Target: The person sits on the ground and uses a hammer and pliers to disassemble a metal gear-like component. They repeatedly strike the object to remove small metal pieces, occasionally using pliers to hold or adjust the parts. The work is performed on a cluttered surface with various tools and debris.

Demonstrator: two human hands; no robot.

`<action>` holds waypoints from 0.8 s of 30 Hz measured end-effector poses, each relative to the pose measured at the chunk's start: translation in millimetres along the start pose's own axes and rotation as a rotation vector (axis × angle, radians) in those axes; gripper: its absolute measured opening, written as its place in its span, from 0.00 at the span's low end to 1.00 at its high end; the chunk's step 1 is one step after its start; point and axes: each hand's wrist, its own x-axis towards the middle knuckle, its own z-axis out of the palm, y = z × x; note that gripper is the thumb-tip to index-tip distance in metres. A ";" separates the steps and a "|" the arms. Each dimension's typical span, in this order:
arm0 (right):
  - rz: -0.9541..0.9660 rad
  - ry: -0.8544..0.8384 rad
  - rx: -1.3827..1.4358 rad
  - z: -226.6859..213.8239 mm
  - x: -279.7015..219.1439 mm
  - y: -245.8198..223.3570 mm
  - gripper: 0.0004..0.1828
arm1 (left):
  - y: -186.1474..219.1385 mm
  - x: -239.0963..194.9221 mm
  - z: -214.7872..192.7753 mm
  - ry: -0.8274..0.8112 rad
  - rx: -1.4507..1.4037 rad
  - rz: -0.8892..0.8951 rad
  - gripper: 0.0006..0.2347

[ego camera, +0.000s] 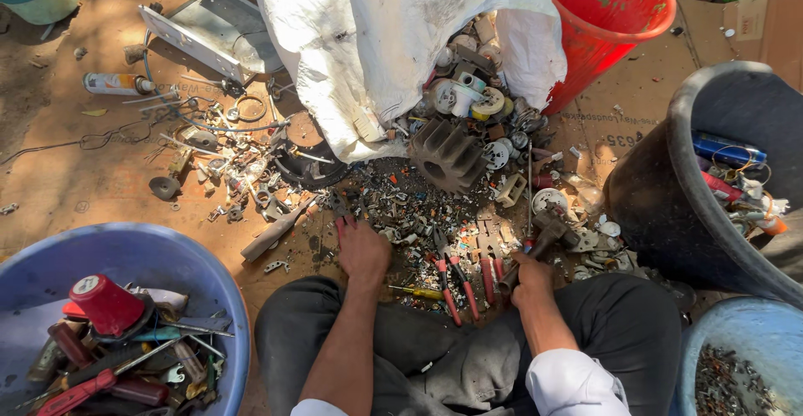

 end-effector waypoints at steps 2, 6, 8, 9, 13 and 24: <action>-0.186 0.061 -0.195 6.8 -10.4 8.5 0.16 | -6.2 6.8 -3.6 0.031 -0.010 -0.089 0.23; -0.816 0.097 -0.929 34.7 -79.7 -9.3 0.26 | -4.8 15.9 -8.4 -0.080 0.067 -0.246 0.22; -0.927 -0.195 -1.327 43.5 -124.4 -7.7 0.31 | -3.1 15.4 -8.0 -0.060 0.095 -0.256 0.22; -0.976 -0.301 -1.479 48.1 -143.3 -5.1 0.37 | -2.9 16.2 -9.6 -0.065 0.095 -0.261 0.22; -0.702 -0.458 -1.652 60.6 -172.5 6.5 0.38 | -2.3 19.3 -18.3 -0.137 0.017 -0.345 0.27; -0.061 -0.674 -0.553 55.9 -113.9 18.1 0.29 | -28.3 24.9 -0.4 -0.051 -0.492 -0.490 0.06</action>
